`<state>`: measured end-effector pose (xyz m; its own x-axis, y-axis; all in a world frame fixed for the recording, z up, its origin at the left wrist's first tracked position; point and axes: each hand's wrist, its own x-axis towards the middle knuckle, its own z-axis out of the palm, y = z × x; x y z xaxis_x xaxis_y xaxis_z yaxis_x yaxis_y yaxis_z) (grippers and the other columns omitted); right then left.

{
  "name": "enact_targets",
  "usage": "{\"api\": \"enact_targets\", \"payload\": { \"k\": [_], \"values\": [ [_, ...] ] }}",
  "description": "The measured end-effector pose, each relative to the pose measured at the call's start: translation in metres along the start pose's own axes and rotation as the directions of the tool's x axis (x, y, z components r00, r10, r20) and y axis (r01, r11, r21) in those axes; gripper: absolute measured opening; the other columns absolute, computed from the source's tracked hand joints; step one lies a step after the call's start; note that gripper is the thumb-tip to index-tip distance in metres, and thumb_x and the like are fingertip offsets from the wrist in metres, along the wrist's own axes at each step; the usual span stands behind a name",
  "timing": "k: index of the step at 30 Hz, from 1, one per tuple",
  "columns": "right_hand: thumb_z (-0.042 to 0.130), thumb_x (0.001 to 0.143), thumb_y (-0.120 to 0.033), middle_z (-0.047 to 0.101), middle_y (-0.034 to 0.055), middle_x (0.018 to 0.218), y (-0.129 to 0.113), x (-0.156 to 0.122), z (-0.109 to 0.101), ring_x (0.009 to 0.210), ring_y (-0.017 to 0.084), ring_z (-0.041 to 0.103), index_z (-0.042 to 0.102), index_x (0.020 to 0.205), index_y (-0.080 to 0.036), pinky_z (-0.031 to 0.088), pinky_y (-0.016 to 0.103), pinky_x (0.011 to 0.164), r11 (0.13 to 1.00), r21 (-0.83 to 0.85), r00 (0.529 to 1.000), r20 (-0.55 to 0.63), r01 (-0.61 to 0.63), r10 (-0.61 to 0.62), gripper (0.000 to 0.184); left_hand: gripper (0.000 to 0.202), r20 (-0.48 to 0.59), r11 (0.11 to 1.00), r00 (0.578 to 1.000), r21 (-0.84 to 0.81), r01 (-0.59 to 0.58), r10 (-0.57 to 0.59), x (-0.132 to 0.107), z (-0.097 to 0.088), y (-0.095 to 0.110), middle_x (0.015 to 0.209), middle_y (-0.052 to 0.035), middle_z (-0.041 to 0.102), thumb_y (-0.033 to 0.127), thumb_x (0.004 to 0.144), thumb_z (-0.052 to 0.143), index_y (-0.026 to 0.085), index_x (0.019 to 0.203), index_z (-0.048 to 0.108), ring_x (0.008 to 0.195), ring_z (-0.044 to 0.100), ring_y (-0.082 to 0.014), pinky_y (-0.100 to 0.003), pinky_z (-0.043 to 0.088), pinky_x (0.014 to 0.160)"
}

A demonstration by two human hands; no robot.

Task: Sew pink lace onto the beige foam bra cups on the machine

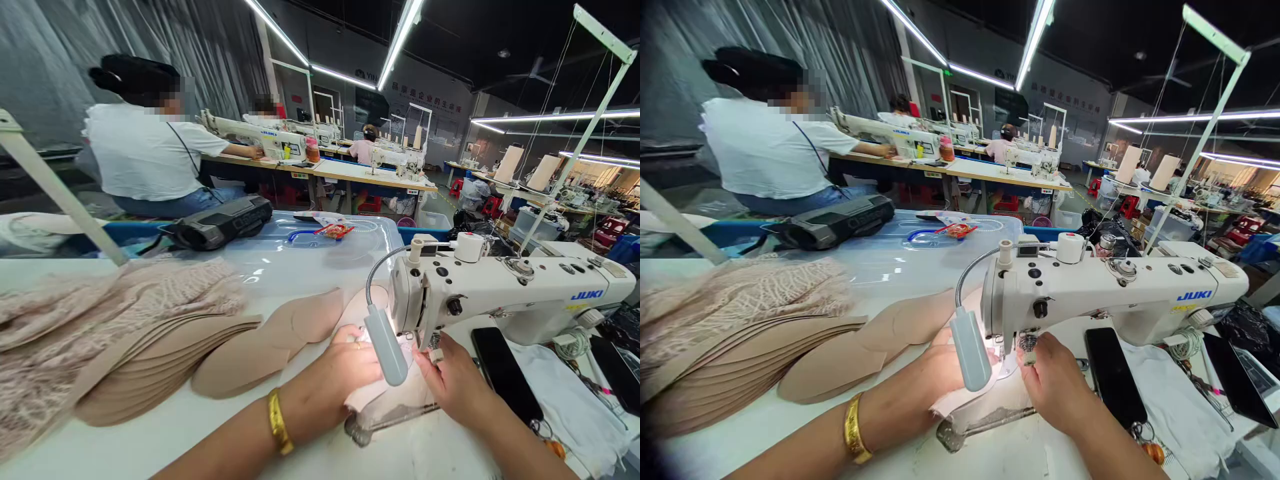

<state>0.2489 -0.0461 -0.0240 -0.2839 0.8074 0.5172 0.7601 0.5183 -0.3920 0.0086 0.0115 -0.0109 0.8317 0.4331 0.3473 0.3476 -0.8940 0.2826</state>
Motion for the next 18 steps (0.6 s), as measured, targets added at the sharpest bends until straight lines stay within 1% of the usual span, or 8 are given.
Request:
{"api": "enact_targets", "payload": {
  "k": [3, 5, 6, 9, 11, 14, 15, 18],
  "values": [
    [0.042, 0.103, -0.017, 0.072, 0.0081, 0.094, -0.0004, -0.0002, -0.0008, 0.085, 0.027, 0.069, 0.059, 0.106, -0.021, 0.054, 0.037, 0.07, 1.0, 0.001, 1.0, 0.01, -0.004, 0.004, 0.018, 0.026, 0.006, 0.999, 1.0, -0.048, -0.007, 0.007, 0.0001, -0.0021, 0.0014, 0.112, 0.0051, 0.077, 0.013, 0.095, 0.058, 0.033, 0.108, 0.068, 0.112, 0.068, -0.0232, -0.045, 0.025, 0.104],
    [0.042, 0.103, -0.017, 0.073, 0.0088, 0.098, -0.0004, 0.0, -0.0016, 0.087, 0.027, 0.07, 0.06, 0.109, -0.02, 0.055, 0.038, 0.072, 1.0, 0.007, 1.0, 0.011, 0.011, -0.011, 0.019, 0.024, 0.022, 0.999, 1.0, -0.041, -0.009, 0.01, -0.0003, -0.0032, 0.0016, 0.112, 0.0043, 0.078, 0.013, 0.094, 0.06, 0.032, 0.107, 0.069, 0.114, 0.068, -0.0241, -0.044, 0.027, 0.106],
    [0.042, 0.103, -0.017, 0.073, 0.0092, 0.099, -0.0002, 0.0002, -0.0019, 0.088, 0.028, 0.07, 0.06, 0.11, -0.02, 0.055, 0.038, 0.071, 1.0, 0.009, 1.0, 0.012, 0.018, -0.018, 0.019, 0.026, 0.029, 1.0, 1.0, -0.028, -0.012, 0.013, -0.0007, -0.0034, 0.0014, 0.115, 0.0036, 0.077, 0.013, 0.092, 0.062, 0.032, 0.109, 0.069, 0.116, 0.067, -0.0249, -0.044, 0.028, 0.107],
    [0.042, 0.103, -0.017, 0.074, 0.0105, 0.103, 0.001, 0.0004, -0.0022, 0.09, 0.028, 0.071, 0.061, 0.112, -0.02, 0.055, 0.038, 0.071, 1.0, 0.003, 0.999, 0.024, 0.03, -0.03, 0.021, 0.041, 0.033, 1.0, 0.999, 0.003, -0.018, 0.018, -0.0018, -0.0011, 0.0003, 0.128, 0.0036, 0.074, 0.01, 0.089, 0.065, 0.035, 0.122, 0.066, 0.12, 0.066, -0.0251, -0.044, 0.027, 0.109],
    [0.043, 0.104, -0.017, 0.074, 0.0111, 0.104, 0.0024, 0.0, -0.0017, 0.092, 0.028, 0.07, 0.063, 0.112, -0.019, 0.055, 0.038, 0.072, 0.999, -0.005, 0.999, 0.036, 0.04, -0.04, 0.022, 0.041, 0.01, 1.0, 1.0, 0.017, -0.011, 0.011, -0.0026, 0.0021, -0.0011, 0.125, 0.0053, 0.075, 0.01, 0.091, 0.063, 0.036, 0.122, 0.066, 0.117, 0.067, -0.0245, -0.045, 0.025, 0.107],
    [0.044, 0.104, -0.018, 0.074, 0.0116, 0.102, 0.0044, -0.0012, -0.0005, 0.09, 0.028, 0.07, 0.065, 0.109, -0.018, 0.054, 0.038, 0.072, 0.998, -0.02, 0.998, 0.037, 0.059, -0.058, 0.022, 0.026, -0.021, 1.0, 1.0, 0.026, 0.005, -0.004, -0.0039, 0.006, -0.0032, 0.107, 0.007, 0.077, 0.012, 0.092, 0.062, 0.033, 0.105, 0.068, 0.102, 0.068, -0.0238, -0.044, 0.028, 0.098],
    [0.045, 0.104, -0.019, 0.074, 0.0116, 0.101, 0.0049, -0.0016, -0.0001, 0.089, 0.028, 0.069, 0.065, 0.108, -0.018, 0.054, 0.038, 0.072, 0.998, -0.025, 0.998, 0.034, 0.062, -0.061, 0.021, 0.024, -0.024, 1.0, 1.0, 0.024, 0.005, -0.004, -0.0042, 0.0065, -0.0036, 0.104, 0.0071, 0.077, 0.012, 0.091, 0.062, 0.032, 0.102, 0.068, 0.099, 0.068, -0.0234, -0.044, 0.028, 0.097],
    [0.046, 0.104, -0.018, 0.073, 0.0105, 0.097, 0.0053, -0.0022, 0.0004, 0.085, 0.027, 0.069, 0.065, 0.104, -0.018, 0.053, 0.037, 0.07, 0.997, -0.038, 0.998, 0.028, 0.06, -0.059, 0.019, 0.028, -0.012, 1.0, 1.0, 0.022, 0.001, 0.0, -0.0043, 0.005, -0.0024, 0.107, 0.0065, 0.077, 0.009, 0.089, 0.062, 0.032, 0.104, 0.069, 0.098, 0.069, -0.0224, -0.042, 0.031, 0.096]
  ]
}}
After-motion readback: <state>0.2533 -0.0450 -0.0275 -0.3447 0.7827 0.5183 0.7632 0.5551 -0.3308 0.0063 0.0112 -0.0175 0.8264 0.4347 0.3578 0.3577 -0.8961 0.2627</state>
